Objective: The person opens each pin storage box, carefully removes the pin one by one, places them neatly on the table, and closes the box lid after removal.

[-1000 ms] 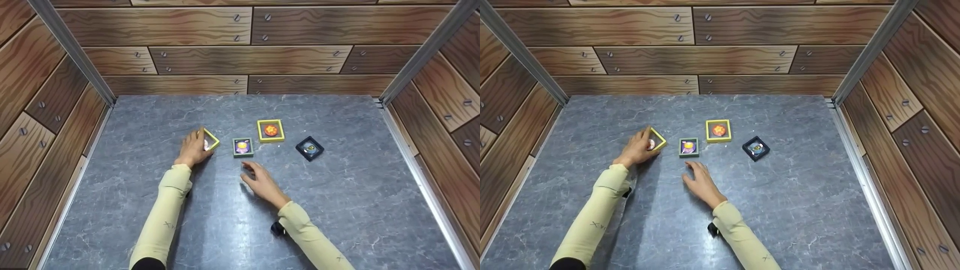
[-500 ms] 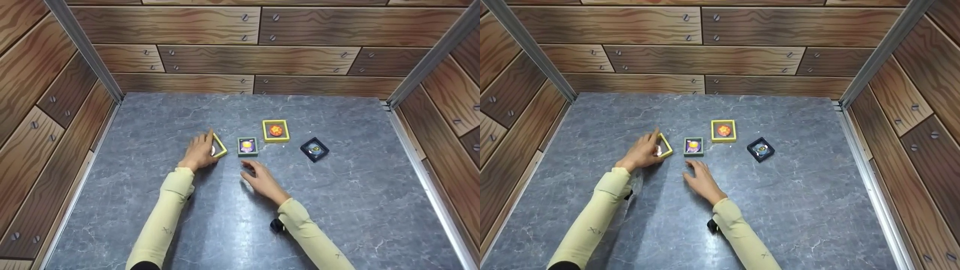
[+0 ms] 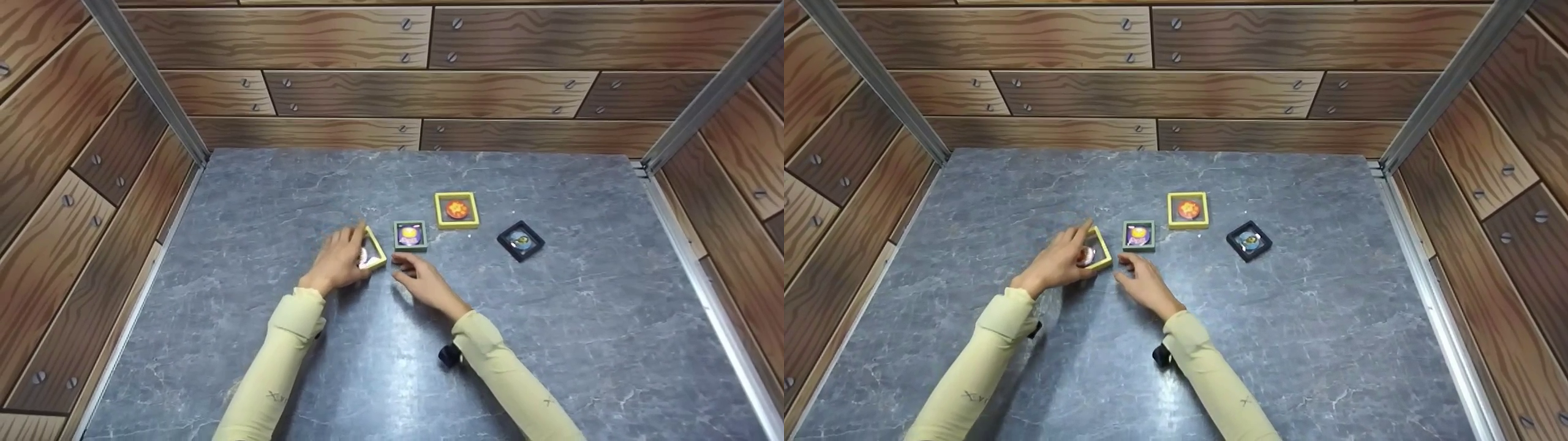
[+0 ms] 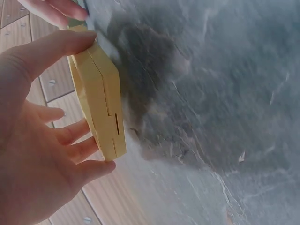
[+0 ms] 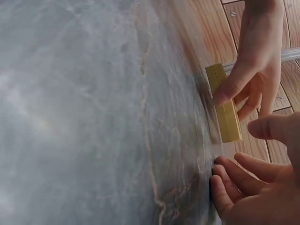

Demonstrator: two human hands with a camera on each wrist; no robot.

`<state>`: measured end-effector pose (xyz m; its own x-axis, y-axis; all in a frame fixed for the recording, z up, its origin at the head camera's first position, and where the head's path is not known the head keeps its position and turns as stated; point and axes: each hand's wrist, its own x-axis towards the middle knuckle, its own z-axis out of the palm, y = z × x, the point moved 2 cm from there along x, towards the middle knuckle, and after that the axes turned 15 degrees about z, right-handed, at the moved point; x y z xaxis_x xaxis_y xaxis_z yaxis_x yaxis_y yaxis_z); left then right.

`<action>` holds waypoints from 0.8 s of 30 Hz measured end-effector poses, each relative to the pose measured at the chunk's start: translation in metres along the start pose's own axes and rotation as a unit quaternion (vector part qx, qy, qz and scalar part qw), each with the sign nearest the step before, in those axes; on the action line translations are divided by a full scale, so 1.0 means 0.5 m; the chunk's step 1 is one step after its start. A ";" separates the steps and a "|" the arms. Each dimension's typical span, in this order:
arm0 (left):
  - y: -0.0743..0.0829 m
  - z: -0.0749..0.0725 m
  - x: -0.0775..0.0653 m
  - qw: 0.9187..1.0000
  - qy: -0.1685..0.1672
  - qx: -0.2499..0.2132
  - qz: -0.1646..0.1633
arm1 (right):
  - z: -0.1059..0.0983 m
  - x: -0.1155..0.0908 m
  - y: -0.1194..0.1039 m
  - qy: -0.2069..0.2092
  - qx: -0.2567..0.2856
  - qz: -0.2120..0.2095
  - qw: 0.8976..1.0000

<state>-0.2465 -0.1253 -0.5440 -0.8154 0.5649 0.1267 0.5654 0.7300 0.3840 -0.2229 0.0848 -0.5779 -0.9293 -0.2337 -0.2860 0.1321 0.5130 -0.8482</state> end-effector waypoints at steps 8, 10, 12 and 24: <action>0.031 -0.007 -0.013 0.999 -0.013 -0.027 0.013 | 0.000 0.003 -0.006 -0.030 0.003 0.004 1.000; 0.034 -0.008 -0.014 0.999 -0.016 -0.035 0.013 | -0.001 0.004 -0.009 -0.036 0.006 0.000 0.999; 0.036 -0.009 -0.014 0.999 -0.017 -0.040 0.012 | -0.003 0.005 -0.013 -0.040 0.008 -0.005 0.999; 0.031 -0.011 -0.032 0.994 -0.004 -0.098 0.045 | -0.022 0.016 -0.019 -0.107 0.111 0.030 0.988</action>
<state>-0.2253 -0.1253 -0.5349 -0.7612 0.6281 0.1615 0.6002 0.5880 0.5422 -0.2352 0.0869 -0.5673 -0.8262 -0.3897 -0.4069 0.2794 0.3437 -0.8965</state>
